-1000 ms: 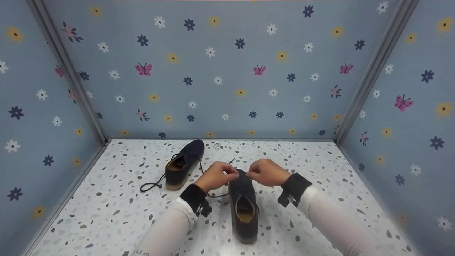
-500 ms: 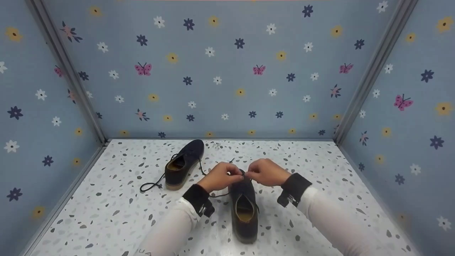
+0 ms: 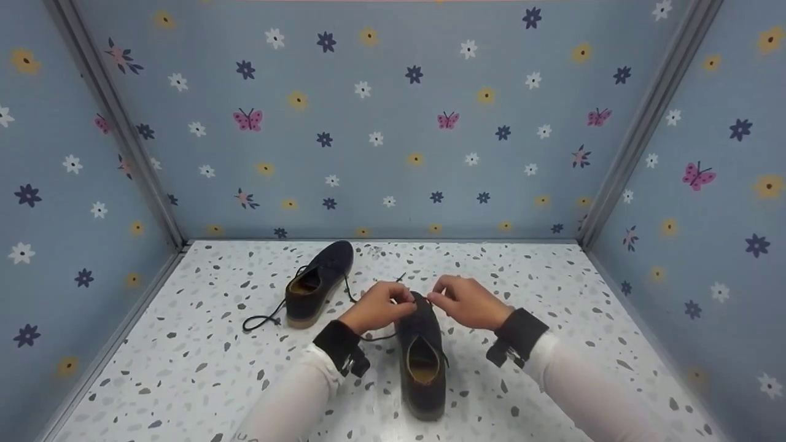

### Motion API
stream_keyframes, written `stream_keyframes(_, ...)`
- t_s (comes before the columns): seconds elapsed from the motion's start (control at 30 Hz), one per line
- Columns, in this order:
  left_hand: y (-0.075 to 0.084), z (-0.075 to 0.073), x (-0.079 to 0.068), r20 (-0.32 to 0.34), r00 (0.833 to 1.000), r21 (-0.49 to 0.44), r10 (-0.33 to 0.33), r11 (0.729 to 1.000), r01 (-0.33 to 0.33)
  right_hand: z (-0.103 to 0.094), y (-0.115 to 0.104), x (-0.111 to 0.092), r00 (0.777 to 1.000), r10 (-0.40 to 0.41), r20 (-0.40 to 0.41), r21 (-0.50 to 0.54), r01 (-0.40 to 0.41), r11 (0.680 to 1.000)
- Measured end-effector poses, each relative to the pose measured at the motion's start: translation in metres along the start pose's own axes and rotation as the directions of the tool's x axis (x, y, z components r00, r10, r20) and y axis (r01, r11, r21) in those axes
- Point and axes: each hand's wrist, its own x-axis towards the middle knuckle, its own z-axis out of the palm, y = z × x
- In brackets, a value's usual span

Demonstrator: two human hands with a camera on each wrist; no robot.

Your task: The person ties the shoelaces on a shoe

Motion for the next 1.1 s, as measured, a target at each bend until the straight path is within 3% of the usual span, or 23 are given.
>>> stream_keyframes(0.2, -0.002, 0.000, 0.000, -0.009, 1.000, -0.051, -0.027, 0.998, 0.026, 0.006, 0.005, -0.008, 0.998, -0.063, 0.005, 0.046, 0.062, 0.997)
stream_keyframes(0.47, -0.002, -0.001, -0.003, 0.020, 0.999, -0.076, -0.035, 0.996, 0.036, 0.020, 0.004, -0.009, 0.978, -0.150, 0.144, 0.000, 0.151, 0.988)
stream_keyframes(0.7, -0.001, -0.005, -0.005, 0.052, 0.997, -0.120, -0.050, 0.991, 0.056, 0.029, 0.003, -0.006, 0.962, -0.217, 0.166, -0.037, 0.226, 0.973)
stream_keyframes(0.9, 0.003, -0.011, -0.007, 0.126, 0.988, -0.217, -0.087, 0.970, 0.113, 0.027, 0.001, -0.005, 0.961, -0.226, 0.163, -0.031, 0.234, 0.972)
stream_keyframes(1.1, 0.005, -0.016, -0.009, 0.127, 0.990, -0.198, -0.057, 0.977, 0.081, 0.021, -0.002, -0.006, 0.972, -0.173, 0.161, 0.025, 0.172, 0.985)
